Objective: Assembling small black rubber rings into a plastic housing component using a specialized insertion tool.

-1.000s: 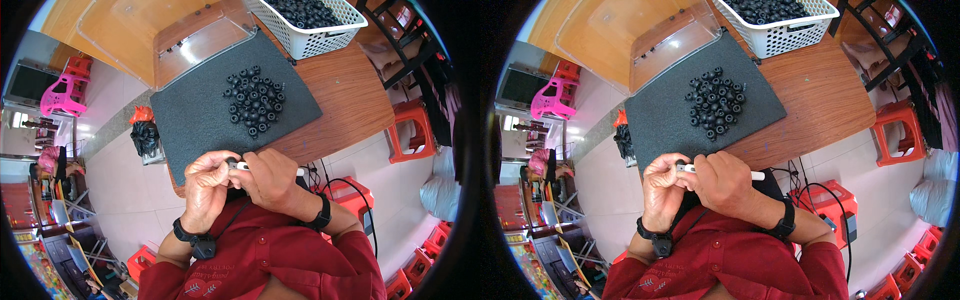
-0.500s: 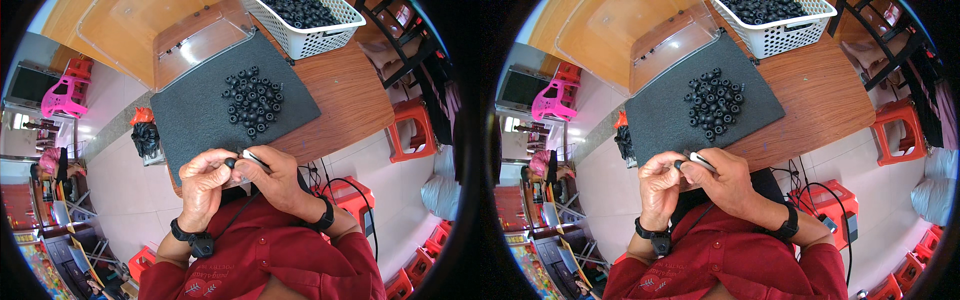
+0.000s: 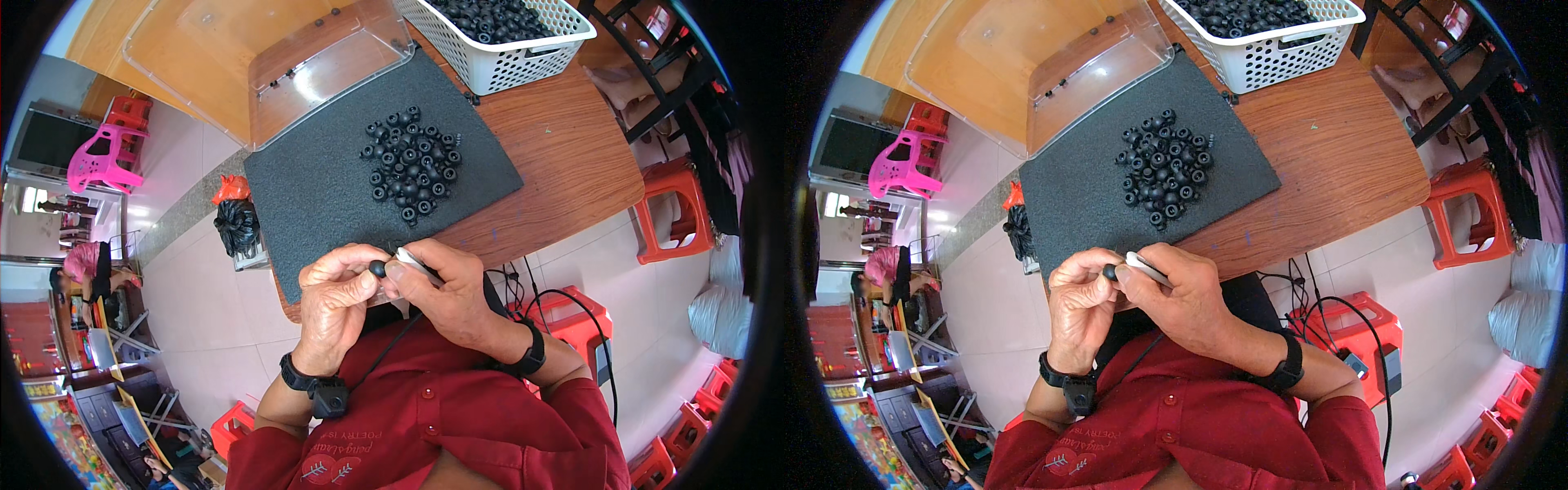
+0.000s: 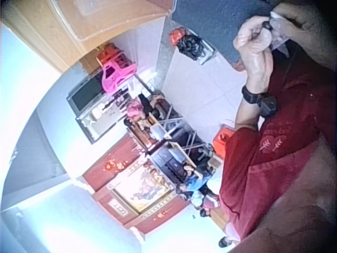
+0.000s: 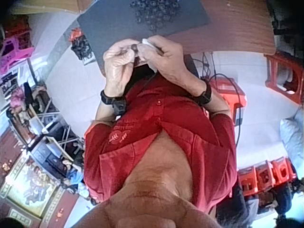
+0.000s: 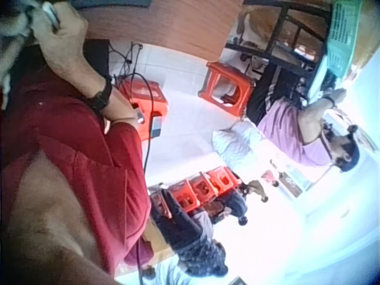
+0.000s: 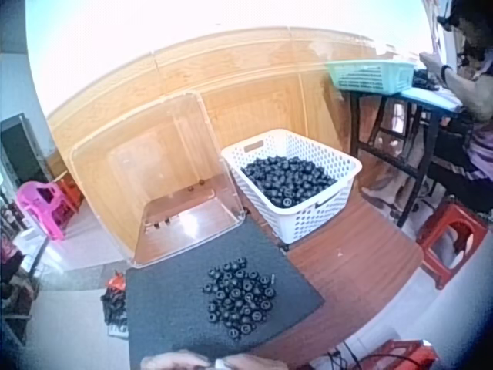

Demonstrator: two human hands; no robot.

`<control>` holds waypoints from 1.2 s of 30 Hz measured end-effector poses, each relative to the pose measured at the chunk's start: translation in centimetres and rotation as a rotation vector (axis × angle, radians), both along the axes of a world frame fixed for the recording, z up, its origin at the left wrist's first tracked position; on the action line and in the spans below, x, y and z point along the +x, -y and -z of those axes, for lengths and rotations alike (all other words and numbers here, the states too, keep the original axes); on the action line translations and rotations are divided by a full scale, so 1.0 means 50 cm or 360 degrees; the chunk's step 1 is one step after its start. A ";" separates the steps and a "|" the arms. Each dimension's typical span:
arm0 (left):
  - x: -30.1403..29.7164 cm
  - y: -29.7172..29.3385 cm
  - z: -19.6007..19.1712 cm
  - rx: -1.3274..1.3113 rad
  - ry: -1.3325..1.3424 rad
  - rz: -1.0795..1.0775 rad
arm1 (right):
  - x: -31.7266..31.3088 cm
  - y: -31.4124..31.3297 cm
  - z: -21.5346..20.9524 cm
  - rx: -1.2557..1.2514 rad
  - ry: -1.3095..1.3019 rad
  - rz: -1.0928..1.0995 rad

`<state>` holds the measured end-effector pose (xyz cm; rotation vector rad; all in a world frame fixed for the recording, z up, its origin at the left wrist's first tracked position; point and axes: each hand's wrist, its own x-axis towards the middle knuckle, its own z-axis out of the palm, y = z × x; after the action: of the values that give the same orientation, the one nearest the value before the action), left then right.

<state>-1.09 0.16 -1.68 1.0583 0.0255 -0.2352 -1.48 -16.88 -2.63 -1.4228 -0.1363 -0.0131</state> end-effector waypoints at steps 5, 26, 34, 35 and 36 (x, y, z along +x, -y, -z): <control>0.002 0.000 0.001 -0.0038 -0.0031 0.0023 | 0.000 -0.003 0.008 0.0044 -0.0027 0.0001; 0.212 -0.007 -0.071 0.0533 -0.0430 0.0358 | 0.008 0.046 0.029 -0.0002 -0.0091 0.0003; 0.405 0.101 -0.120 0.0582 -0.0155 0.0542 | 0.011 0.047 0.044 -0.0059 0.0041 0.0006; 0.434 0.118 -0.136 0.0552 -0.0143 0.0563 | 0.012 0.047 0.041 -0.0065 0.0073 0.0015; 0.459 0.150 -0.159 0.0564 -0.0060 0.0543 | 0.015 0.051 0.040 -0.0078 0.0095 0.0039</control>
<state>21.84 -7.33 6.27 1.4096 -0.0831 -0.5751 -0.75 -19.43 -4.65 -1.4739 -0.1694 -0.0730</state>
